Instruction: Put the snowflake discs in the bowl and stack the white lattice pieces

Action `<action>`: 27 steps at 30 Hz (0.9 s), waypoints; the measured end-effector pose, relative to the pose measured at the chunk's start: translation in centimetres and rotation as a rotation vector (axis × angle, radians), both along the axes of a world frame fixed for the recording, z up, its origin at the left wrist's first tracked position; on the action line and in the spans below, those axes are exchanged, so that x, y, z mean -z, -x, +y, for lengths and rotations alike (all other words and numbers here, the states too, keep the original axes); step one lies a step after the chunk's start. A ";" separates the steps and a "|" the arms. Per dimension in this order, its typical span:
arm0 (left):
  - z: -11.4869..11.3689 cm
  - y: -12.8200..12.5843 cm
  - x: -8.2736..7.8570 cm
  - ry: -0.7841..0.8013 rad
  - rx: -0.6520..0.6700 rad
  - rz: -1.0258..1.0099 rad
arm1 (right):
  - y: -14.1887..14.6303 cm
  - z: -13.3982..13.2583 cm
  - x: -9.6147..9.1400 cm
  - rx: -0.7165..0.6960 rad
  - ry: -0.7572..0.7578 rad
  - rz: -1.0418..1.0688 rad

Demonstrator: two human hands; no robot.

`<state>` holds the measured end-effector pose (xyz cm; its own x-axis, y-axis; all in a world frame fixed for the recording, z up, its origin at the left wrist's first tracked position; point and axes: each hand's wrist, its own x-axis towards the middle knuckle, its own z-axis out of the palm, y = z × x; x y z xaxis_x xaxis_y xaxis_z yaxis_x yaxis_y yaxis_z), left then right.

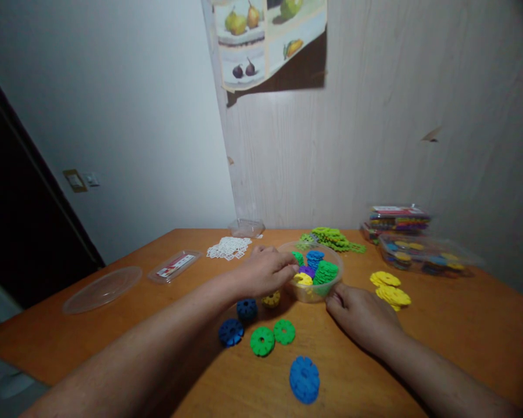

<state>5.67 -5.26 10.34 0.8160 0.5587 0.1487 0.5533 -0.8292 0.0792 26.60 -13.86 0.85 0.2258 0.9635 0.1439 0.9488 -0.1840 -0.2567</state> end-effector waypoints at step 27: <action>-0.5 4.6 1.6 0.027 -0.058 0.094 | 0.0 0.0 -0.2 0.014 0.034 -0.012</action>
